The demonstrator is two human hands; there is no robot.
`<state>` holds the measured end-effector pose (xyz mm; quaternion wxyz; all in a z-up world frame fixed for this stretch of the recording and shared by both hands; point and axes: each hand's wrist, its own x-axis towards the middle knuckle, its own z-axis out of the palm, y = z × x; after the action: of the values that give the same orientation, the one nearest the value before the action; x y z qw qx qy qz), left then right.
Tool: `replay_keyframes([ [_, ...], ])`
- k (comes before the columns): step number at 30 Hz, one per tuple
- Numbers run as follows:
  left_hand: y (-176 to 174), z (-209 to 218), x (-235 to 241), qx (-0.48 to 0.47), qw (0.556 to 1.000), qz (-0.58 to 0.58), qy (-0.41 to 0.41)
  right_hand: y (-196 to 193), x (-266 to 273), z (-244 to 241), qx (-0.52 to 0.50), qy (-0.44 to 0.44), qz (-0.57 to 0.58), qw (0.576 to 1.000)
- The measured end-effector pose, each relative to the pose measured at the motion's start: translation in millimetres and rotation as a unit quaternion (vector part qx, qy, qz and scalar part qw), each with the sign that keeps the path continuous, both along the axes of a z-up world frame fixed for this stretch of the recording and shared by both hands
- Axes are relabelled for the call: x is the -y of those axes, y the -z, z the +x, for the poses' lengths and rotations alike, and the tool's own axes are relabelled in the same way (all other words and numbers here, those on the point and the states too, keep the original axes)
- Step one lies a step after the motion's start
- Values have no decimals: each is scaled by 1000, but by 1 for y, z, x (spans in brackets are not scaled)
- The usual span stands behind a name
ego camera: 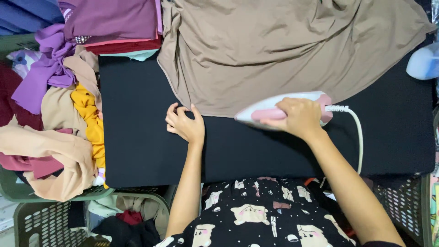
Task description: Ironing and folding a brown garment on an ironing station.
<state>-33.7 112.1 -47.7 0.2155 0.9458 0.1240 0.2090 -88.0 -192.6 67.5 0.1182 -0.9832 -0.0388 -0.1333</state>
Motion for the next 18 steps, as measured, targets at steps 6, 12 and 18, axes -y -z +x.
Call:
replay_keyframes([
  [6,12,-2,-4,0,1000,-24,12,-12,-16,-1,24,-41,45,998],
  [12,11,-1,-3,19,999,-46,8,-19,-36,3,-20,-62,49,997],
  [18,10,1,-4,24,998,-55,9,-18,-51,7,-22,-76,82,994],
])
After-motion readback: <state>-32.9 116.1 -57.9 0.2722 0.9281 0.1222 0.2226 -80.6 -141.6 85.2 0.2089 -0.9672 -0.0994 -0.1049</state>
